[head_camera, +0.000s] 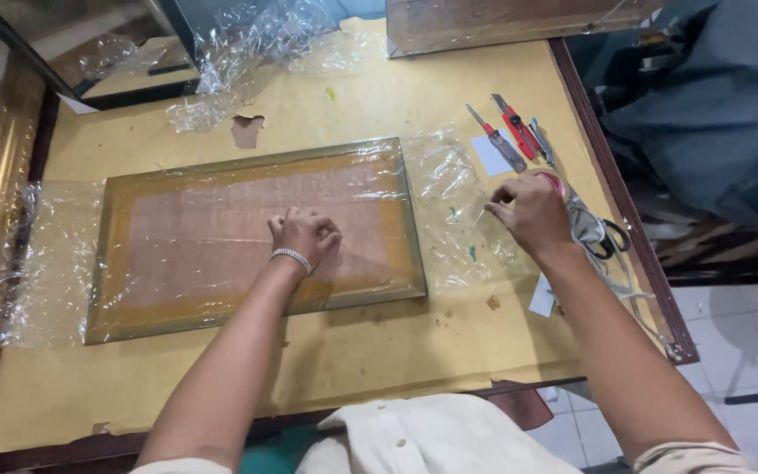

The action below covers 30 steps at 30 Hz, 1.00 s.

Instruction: Wrapping a framed mirror in protective plastic film and trimming the edges with a utility knife.

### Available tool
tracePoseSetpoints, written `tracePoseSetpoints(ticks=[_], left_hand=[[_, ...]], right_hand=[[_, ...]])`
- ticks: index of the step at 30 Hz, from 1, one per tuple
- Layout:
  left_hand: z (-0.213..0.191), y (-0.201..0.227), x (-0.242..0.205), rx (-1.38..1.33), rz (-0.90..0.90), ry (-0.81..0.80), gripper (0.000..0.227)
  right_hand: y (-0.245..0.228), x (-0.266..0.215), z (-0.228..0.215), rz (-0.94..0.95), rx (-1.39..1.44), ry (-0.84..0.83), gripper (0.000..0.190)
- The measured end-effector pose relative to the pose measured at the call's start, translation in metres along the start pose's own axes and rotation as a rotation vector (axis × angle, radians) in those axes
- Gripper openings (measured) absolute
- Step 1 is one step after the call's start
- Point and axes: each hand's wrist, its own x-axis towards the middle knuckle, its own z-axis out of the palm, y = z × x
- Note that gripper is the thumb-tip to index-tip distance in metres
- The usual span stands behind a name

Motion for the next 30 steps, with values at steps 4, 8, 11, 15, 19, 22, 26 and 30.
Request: tracePoseSetpoints(ticks=[4, 8, 11, 15, 19, 22, 26, 30], left_hand=[[0.014, -0.008, 0.006, 0.022, -0.05, 0.129, 0.014], [-0.014, 0.046, -0.038, -0.065, 0.125, 0.567, 0.033], [0.01, 0.07, -0.071, -0.126, 0.373, 0.301, 0.059], [0.019, 0.033, -0.075, -0.055, 0.3, 0.137, 0.06], [-0.009, -0.053, -0.086, -0.005, 0.161, -0.063, 0.061], [-0.023, -0.139, -0.107, 0.049, 0.016, -0.035, 0.057], [-0.018, -0.246, -0.137, 0.009, -0.573, -0.102, 0.07], [-0.022, -0.225, -0.111, 0.003, -0.791, -0.001, 0.076]], right_hand=[[-0.017, -0.015, -0.017, 0.042, -0.175, 0.32, 0.018], [-0.075, -0.027, 0.014, -0.119, 0.183, 0.375, 0.029], [-0.156, -0.049, 0.038, -0.232, 0.581, -0.037, 0.046], [-0.162, -0.053, 0.04, -0.168, 0.099, -0.306, 0.051], [-0.143, -0.049, 0.037, -0.009, 0.015, -0.395, 0.057], [-0.128, -0.045, 0.039, 0.05, -0.043, -0.383, 0.059], [-0.117, -0.046, 0.046, 0.113, -0.134, -0.374, 0.057], [-0.093, -0.038, 0.059, 0.179, -0.176, -0.301, 0.051]])
